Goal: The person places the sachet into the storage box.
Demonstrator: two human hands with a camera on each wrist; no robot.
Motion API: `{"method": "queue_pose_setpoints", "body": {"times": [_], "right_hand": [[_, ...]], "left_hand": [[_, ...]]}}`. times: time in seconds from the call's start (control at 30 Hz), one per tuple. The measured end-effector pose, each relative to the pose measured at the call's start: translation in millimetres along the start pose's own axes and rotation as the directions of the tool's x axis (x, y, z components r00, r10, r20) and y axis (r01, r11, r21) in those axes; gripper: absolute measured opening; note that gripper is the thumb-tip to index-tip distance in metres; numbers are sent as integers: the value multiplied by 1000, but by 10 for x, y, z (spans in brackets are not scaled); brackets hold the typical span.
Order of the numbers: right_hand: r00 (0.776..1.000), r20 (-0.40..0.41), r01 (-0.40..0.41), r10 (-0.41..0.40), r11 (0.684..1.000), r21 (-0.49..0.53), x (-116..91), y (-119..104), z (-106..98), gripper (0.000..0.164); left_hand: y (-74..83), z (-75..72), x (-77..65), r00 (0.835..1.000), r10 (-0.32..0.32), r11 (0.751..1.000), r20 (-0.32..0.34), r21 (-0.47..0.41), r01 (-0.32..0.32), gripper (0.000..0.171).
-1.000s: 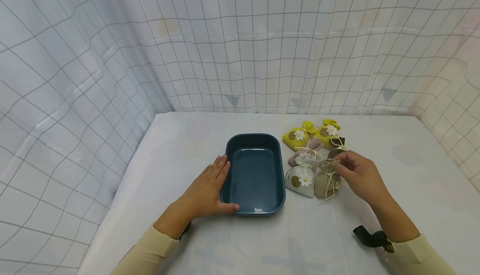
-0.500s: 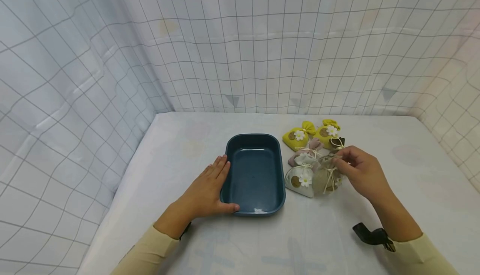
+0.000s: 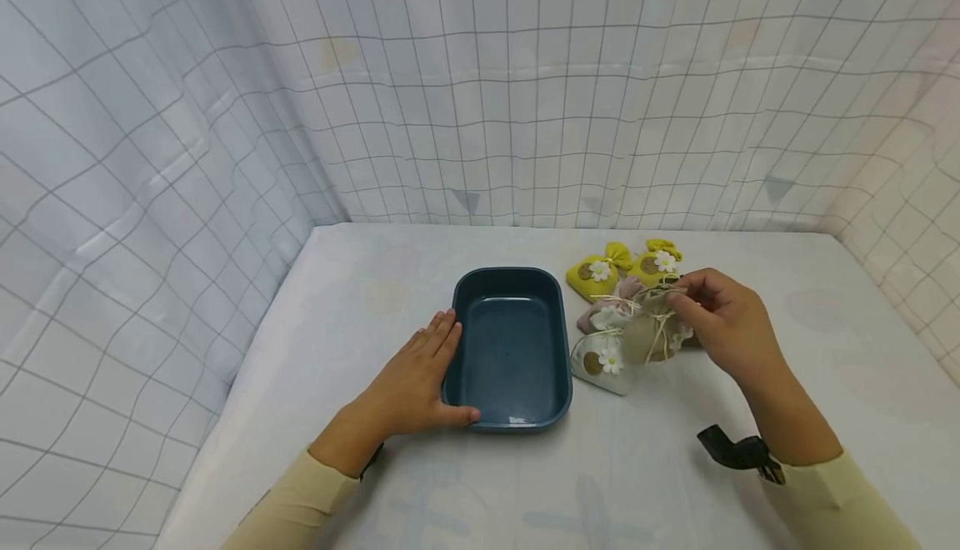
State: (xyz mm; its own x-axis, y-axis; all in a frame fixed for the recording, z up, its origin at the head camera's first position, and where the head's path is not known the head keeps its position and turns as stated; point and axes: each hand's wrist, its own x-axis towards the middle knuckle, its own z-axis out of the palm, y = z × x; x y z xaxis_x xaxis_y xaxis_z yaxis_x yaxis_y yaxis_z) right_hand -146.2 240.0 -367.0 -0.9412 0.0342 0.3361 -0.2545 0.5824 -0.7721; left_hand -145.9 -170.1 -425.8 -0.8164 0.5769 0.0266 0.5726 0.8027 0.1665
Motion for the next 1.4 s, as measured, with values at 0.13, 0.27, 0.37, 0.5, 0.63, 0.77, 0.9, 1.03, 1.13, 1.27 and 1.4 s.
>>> {"method": "queue_pose_setpoints", "body": {"times": [0.13,0.27,0.37,0.5,0.63,0.77,0.9,1.03,1.13,1.27,1.4], "right_hand": [[1000,-13,6,-6,1000,11,57,-48,-13,14],[1000,-18,12,-11,1000,21,112,-75,-8,15],[1000,-18,15,-14,998,54,155,-101,15,15],[1000,-6,22,-21,993,114,211,-150,65,16],[1000,-4,23,-23,990,141,273,-203,120,18],[1000,-6,29,-28,987,159,352,-272,185,20],[1000,-9,30,-28,984,174,434,-332,277,20],[1000,-1,19,-19,974,226,500,-371,376,20],[999,7,33,-36,966,255,543,-390,429,20],[997,20,61,-69,962,267,585,-396,477,20],[997,24,63,-73,956,285,617,-412,517,20]], "left_hand": [[-2,2,-1,1000,1,1000,-1,9,-1,124],[-3,3,2,1000,8,1000,-2,18,-8,124],[3,-5,5,1000,14,1000,-4,20,-14,125],[16,-19,6,1000,15,1000,-4,16,-15,125],[26,-26,5,1000,14,1000,-2,12,-14,124],[26,-22,3,1000,9,1000,1,14,-9,123],[15,-12,4,1000,6,1000,0,20,-6,123],[2,-4,4,1000,9,1000,-5,14,-9,123],[-10,4,4,1000,16,1000,-4,13,-16,124],[-20,14,-2,1000,19,1000,-2,12,-19,124],[-23,6,-2,1000,23,1000,-13,9,-23,124]]}}
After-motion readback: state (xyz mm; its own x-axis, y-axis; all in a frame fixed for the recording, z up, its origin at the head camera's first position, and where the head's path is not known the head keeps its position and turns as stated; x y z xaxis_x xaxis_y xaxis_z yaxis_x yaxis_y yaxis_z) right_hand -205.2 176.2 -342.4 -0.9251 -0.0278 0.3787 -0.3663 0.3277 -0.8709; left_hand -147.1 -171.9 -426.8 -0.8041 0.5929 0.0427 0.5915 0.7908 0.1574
